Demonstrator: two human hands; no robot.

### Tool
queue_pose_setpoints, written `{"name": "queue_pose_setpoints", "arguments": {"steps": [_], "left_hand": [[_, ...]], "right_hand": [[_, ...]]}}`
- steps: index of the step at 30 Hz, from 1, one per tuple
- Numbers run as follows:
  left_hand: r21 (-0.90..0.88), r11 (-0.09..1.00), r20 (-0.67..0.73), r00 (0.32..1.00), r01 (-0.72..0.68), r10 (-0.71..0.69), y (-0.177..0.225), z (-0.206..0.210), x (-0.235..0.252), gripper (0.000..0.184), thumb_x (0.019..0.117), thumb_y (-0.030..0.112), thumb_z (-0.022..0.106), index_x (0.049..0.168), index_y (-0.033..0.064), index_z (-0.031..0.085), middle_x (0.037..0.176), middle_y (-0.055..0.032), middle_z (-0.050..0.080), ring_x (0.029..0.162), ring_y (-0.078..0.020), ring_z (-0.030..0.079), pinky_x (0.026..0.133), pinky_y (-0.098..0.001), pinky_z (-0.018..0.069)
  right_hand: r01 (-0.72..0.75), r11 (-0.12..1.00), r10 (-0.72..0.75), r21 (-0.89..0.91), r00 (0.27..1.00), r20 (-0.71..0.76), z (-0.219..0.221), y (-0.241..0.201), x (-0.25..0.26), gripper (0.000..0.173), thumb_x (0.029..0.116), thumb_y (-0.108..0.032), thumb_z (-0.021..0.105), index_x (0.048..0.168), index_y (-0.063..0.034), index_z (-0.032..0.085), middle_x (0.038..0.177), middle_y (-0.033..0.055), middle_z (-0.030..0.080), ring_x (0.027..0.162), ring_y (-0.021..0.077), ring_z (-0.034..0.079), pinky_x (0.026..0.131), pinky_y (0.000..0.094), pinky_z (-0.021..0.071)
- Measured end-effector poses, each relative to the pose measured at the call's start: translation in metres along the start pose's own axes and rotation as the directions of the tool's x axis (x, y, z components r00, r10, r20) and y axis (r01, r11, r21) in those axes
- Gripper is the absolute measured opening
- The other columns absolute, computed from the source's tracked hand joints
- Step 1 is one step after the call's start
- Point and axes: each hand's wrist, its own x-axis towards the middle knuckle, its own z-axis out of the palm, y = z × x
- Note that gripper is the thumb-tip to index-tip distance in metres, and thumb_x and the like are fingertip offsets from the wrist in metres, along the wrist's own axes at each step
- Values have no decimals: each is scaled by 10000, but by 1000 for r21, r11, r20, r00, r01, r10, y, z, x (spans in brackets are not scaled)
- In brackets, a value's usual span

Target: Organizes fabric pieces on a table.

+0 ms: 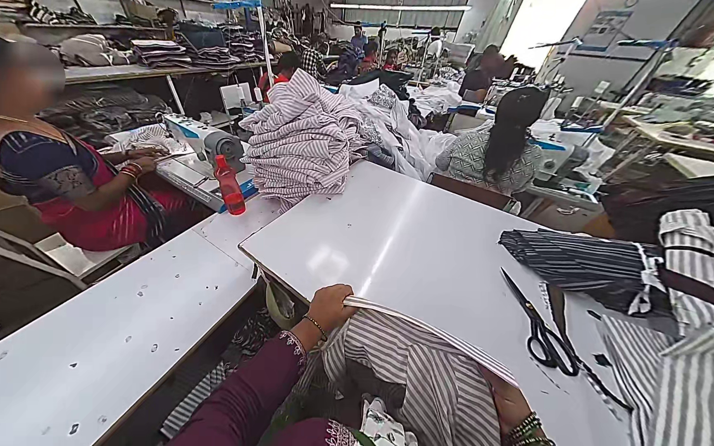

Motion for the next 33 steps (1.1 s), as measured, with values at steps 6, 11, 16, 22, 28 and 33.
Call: {"name": "queue_pose_setpoints", "arguments": {"steps": [6,11,16,22,28,33], "left_hand": [[13,1000,26,1000,11,-11,1,-1,1,348,974,283,605,1007,-51,695,1004,-224,706,1002,-381,687,868,-559,503],[19,1000,13,1000,15,-15,0,1,-1,349,975,290,597,1009,-44,695,1003,-217,706,1002,-373,686,869,-554,500],[16,1000,7,1000,10,-11,1,1,-1,345,975,283,597,1004,-46,695,1003,-219,708,1003,-375,687,870,-557,503],[9,1000,-13,1000,-5,5,0,2,-1,341,969,276,598,986,-51,693,983,-219,708,980,-382,690,848,-562,505],[13,1000,-9,1000,-12,12,0,0,-1,342,974,278,592,989,-48,694,988,-216,708,986,-373,690,855,-556,503],[10,1000,13,1000,5,-5,1,-1,-1,359,982,296,603,1002,-53,686,986,-220,697,992,-374,680,867,-550,497]], "right_hand": [[9,1000,-10,18,999,46,-1,-4,1,229,966,49,424,1120,-35,572,878,-101,727,817,-56,687,778,155,582],[2,1000,-3,19,999,50,-1,-2,4,224,965,33,428,1130,-28,567,887,-85,722,825,-44,688,781,163,583],[19,999,-22,48,998,58,-1,-2,3,217,946,20,453,1094,-54,594,878,-87,741,821,-37,701,776,167,592],[18,1000,-19,20,999,27,1,-3,2,240,976,58,401,1116,-20,580,883,-74,726,821,-41,690,774,159,582],[19,999,-21,41,999,41,1,-2,4,245,961,51,408,1100,-30,593,881,-73,736,824,-36,696,779,164,586],[30,997,-33,66,998,59,3,-6,0,230,952,46,442,1090,-46,601,870,-72,740,819,-27,703,774,171,592]]}}
